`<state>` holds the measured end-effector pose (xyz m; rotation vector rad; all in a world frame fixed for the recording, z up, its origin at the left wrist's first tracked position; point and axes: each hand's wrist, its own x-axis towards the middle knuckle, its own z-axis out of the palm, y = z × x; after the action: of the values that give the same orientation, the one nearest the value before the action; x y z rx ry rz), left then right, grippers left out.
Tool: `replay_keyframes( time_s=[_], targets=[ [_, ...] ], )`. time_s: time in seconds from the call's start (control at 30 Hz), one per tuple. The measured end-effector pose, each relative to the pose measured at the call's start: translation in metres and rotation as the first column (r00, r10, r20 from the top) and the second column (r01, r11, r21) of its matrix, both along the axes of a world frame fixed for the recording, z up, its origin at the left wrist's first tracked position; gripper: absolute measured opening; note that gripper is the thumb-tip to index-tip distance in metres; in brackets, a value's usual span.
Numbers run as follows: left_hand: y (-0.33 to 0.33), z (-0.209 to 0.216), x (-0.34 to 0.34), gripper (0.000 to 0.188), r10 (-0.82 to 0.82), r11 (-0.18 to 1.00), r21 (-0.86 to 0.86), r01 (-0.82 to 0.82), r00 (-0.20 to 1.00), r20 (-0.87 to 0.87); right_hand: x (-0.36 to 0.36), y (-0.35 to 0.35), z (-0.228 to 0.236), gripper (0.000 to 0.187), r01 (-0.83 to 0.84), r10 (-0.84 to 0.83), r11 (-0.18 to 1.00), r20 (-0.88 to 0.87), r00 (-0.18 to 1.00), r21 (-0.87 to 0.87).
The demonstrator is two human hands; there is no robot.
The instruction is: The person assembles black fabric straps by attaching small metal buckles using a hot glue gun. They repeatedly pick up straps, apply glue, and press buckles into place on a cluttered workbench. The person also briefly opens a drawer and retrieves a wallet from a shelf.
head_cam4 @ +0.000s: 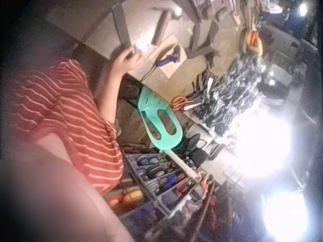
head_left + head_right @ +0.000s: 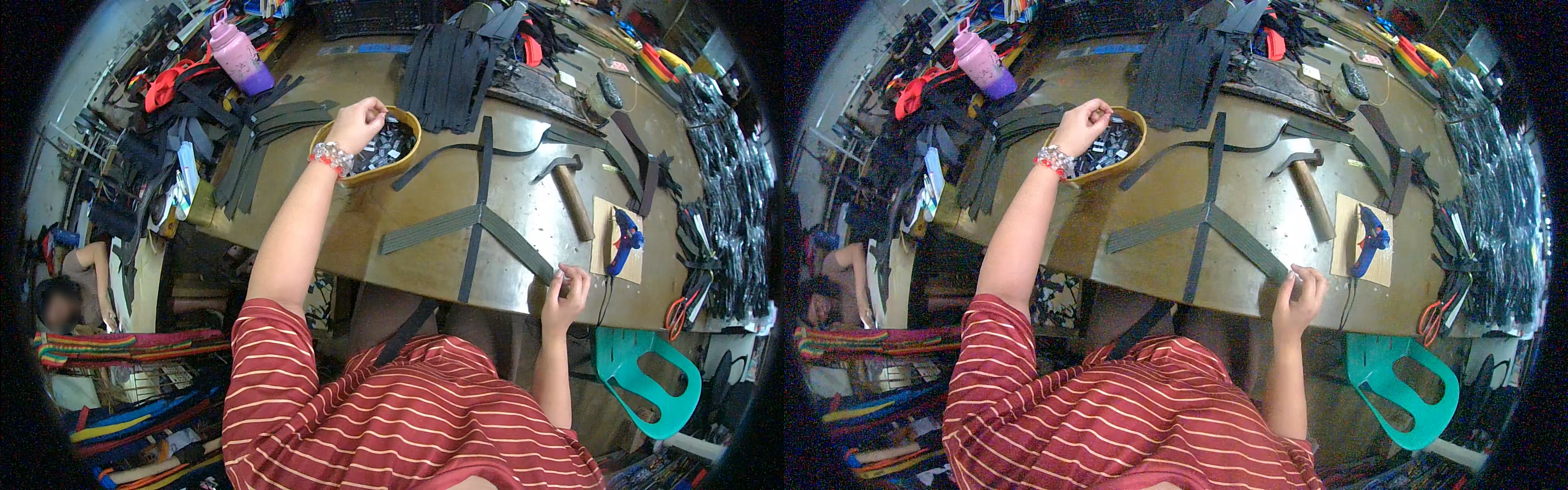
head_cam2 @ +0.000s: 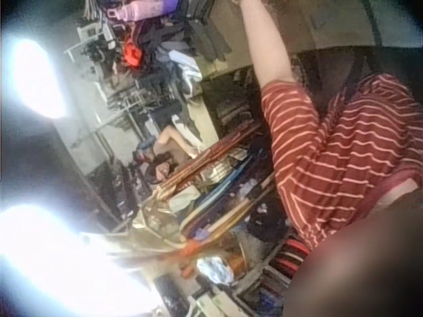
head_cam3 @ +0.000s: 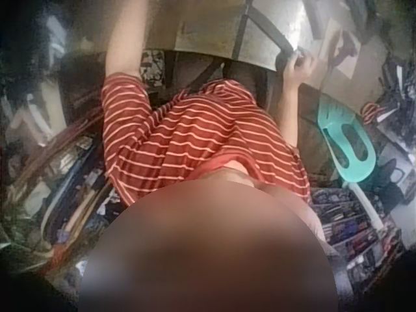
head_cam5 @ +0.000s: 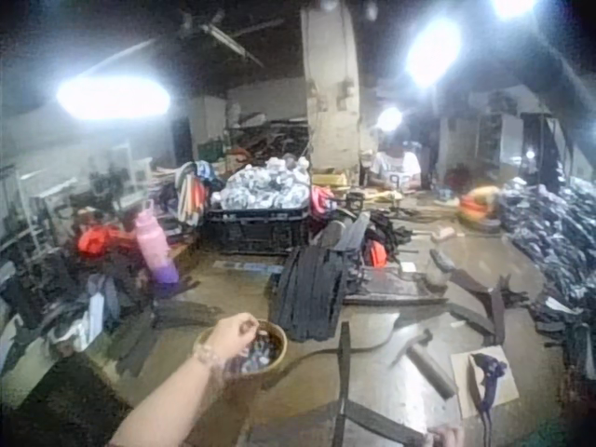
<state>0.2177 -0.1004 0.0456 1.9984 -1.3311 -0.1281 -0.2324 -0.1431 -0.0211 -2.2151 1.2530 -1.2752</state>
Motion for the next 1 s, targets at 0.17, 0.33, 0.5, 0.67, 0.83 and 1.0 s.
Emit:
replay_keyframes(
  time_s=[0.17, 0.33, 0.5, 0.67, 0.83, 1.0],
  targets=[
    [0.007, 0.012, -0.002, 0.015, 0.087, 0.995, 0.088, -0.057, 0.916, -0.391, 0.002, 0.001, 0.004, 0.012, -0.035, 0.033, 0.998, 0.035, 0.999, 0.048],
    [0.010, 0.011, -0.011, 0.009, 0.065, 0.998, -0.007, -0.067, 0.928, 0.368, 0.003, 0.002, 0.007, 0.010, -0.039, 0.039, 0.999, 0.009, 0.999, 0.021],
    [0.007, -0.009, -0.021, 0.010, -0.124, 0.968, 0.250, 0.015, 0.896, 0.427, 0.002, 0.000, 0.002, 0.009, -0.022, 0.022, 1.000, -0.017, 1.000, -0.009],
    [0.008, 0.004, -0.010, 0.021, -0.054, 0.944, 0.326, 0.055, 0.998, -0.011, 0.003, 0.001, 0.011, 0.006, -0.006, 0.006, 0.998, 0.010, 1.000, 0.062],
    [0.004, 0.020, -0.054, 0.022, -0.127, 0.987, -0.133, 0.091, 0.949, -0.289, 0.024, -0.002, 0.033, 0.006, -0.096, 0.089, 0.984, 0.057, 0.994, 0.148],
    [-0.007, -0.023, -0.143, 0.022, -0.322, 0.905, 0.106, 0.411, 0.829, -0.458, 0.065, -0.007, 0.025, 0.006, -0.319, 0.276, 0.925, 0.210, 0.938, 0.207]
  ],
)
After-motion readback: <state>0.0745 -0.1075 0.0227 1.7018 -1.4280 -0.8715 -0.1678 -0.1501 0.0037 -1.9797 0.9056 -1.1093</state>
